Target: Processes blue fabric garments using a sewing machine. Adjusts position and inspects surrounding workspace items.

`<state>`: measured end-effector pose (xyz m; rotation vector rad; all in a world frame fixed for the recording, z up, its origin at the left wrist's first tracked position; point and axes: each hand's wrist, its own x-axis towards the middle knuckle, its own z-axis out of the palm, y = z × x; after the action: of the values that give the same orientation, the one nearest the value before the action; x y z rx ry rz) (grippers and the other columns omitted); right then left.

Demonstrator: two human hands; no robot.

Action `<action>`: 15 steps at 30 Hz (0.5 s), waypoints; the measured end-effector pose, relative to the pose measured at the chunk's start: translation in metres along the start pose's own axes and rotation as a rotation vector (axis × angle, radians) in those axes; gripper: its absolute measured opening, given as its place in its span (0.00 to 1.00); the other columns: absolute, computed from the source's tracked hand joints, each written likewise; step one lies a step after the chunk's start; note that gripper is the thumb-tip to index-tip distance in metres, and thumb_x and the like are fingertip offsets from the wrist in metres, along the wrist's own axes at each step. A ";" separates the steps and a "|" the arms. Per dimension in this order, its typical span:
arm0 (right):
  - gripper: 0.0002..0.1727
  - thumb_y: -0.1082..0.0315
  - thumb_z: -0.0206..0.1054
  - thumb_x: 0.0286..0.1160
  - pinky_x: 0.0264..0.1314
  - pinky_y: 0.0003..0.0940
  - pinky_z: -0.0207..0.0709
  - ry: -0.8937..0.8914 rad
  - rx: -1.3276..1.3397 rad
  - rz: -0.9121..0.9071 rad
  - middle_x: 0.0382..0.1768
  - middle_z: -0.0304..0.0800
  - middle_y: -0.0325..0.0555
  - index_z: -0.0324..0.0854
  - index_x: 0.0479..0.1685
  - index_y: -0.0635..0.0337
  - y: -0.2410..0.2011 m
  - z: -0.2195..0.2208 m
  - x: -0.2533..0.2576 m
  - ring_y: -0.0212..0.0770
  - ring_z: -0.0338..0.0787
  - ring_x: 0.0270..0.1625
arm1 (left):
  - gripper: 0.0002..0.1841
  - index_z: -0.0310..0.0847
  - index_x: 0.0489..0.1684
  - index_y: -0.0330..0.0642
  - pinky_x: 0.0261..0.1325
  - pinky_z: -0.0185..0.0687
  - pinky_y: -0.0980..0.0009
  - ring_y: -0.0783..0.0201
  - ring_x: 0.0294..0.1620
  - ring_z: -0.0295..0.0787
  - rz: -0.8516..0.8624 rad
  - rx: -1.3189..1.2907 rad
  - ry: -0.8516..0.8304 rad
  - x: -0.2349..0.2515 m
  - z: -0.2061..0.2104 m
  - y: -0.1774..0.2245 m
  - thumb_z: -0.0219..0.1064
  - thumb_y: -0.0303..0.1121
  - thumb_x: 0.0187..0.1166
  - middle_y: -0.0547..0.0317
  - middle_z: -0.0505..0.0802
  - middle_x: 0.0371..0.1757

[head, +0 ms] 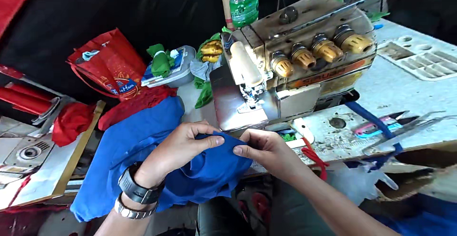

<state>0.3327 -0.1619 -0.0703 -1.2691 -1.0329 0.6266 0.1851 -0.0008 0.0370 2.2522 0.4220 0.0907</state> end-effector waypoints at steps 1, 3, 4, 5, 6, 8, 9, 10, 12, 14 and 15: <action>0.07 0.61 0.75 0.73 0.29 0.15 0.75 0.010 -0.014 0.013 0.23 0.86 0.29 0.86 0.32 0.51 0.001 0.000 0.000 0.21 0.83 0.26 | 0.06 0.95 0.37 0.49 0.42 0.81 0.81 0.77 0.41 0.86 -0.015 -0.007 0.002 0.003 -0.001 0.001 0.71 0.33 0.78 0.71 0.91 0.39; 0.09 0.59 0.75 0.73 0.27 0.15 0.74 0.016 -0.056 0.016 0.22 0.85 0.29 0.85 0.30 0.51 0.001 -0.001 -0.001 0.20 0.82 0.24 | 0.05 0.94 0.32 0.48 0.40 0.77 0.82 0.77 0.38 0.84 -0.021 0.001 0.012 0.009 -0.001 0.004 0.72 0.32 0.77 0.71 0.90 0.36; 0.08 0.60 0.76 0.73 0.27 0.15 0.75 0.012 -0.068 0.017 0.22 0.85 0.29 0.86 0.31 0.51 0.002 -0.003 -0.002 0.20 0.82 0.25 | 0.06 0.93 0.30 0.48 0.38 0.75 0.83 0.78 0.36 0.83 -0.017 0.011 0.013 0.011 0.000 0.006 0.73 0.31 0.76 0.71 0.89 0.34; 0.07 0.61 0.76 0.72 0.28 0.15 0.76 0.005 -0.074 0.016 0.23 0.86 0.29 0.86 0.32 0.51 0.002 -0.005 -0.003 0.20 0.83 0.26 | 0.06 0.92 0.28 0.47 0.36 0.74 0.84 0.78 0.35 0.82 -0.010 0.020 0.013 0.014 0.001 0.007 0.74 0.31 0.75 0.71 0.89 0.32; 0.05 0.63 0.76 0.72 0.30 0.15 0.77 -0.001 -0.075 0.017 0.24 0.87 0.29 0.87 0.33 0.52 0.002 -0.007 -0.003 0.21 0.84 0.27 | 0.06 0.92 0.26 0.48 0.34 0.73 0.84 0.78 0.33 0.82 -0.003 0.030 0.012 0.017 0.001 0.007 0.74 0.31 0.74 0.71 0.89 0.31; 0.03 0.66 0.76 0.71 0.33 0.16 0.80 0.000 -0.057 0.023 0.27 0.89 0.31 0.88 0.36 0.53 0.002 -0.012 -0.005 0.22 0.86 0.29 | 0.06 0.91 0.25 0.48 0.32 0.73 0.84 0.78 0.32 0.82 0.008 0.040 0.003 0.024 0.002 0.009 0.75 0.32 0.73 0.71 0.89 0.31; 0.02 0.68 0.76 0.71 0.34 0.16 0.81 0.004 -0.041 0.032 0.28 0.90 0.32 0.88 0.36 0.53 0.001 -0.014 -0.006 0.23 0.87 0.30 | 0.05 0.91 0.26 0.47 0.32 0.74 0.84 0.78 0.32 0.82 0.029 0.040 0.000 0.029 0.004 0.009 0.76 0.31 0.73 0.70 0.89 0.30; 0.02 0.69 0.76 0.70 0.35 0.17 0.82 0.004 -0.020 0.044 0.28 0.91 0.32 0.88 0.37 0.54 0.000 -0.016 -0.008 0.23 0.88 0.31 | 0.05 0.92 0.27 0.47 0.33 0.74 0.84 0.78 0.33 0.82 0.052 0.037 -0.006 0.033 0.006 0.009 0.76 0.31 0.72 0.70 0.89 0.31; 0.04 0.70 0.76 0.68 0.37 0.18 0.83 -0.012 0.053 0.077 0.30 0.91 0.34 0.88 0.39 0.54 0.000 -0.022 -0.010 0.25 0.89 0.32 | 0.04 0.92 0.27 0.46 0.34 0.73 0.83 0.78 0.34 0.82 0.080 0.046 -0.030 0.041 0.010 0.012 0.77 0.30 0.71 0.69 0.89 0.32; 0.09 0.68 0.77 0.67 0.38 0.19 0.85 -0.013 0.106 0.114 0.33 0.92 0.35 0.88 0.44 0.54 -0.001 -0.026 -0.011 0.26 0.90 0.34 | 0.03 0.92 0.28 0.46 0.33 0.74 0.82 0.77 0.33 0.83 0.081 0.060 -0.042 0.048 0.015 0.017 0.78 0.30 0.70 0.69 0.89 0.31; 0.10 0.67 0.77 0.69 0.37 0.19 0.84 0.006 0.110 0.116 0.34 0.92 0.34 0.87 0.47 0.53 -0.001 -0.026 -0.010 0.25 0.90 0.34 | 0.03 0.91 0.28 0.46 0.32 0.75 0.82 0.77 0.32 0.83 0.070 0.065 -0.045 0.051 0.017 0.020 0.79 0.30 0.69 0.69 0.89 0.31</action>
<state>0.3515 -0.1831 -0.0712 -1.2393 -0.9123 0.7584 0.2424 -0.0087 0.0371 2.3290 0.3266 0.0638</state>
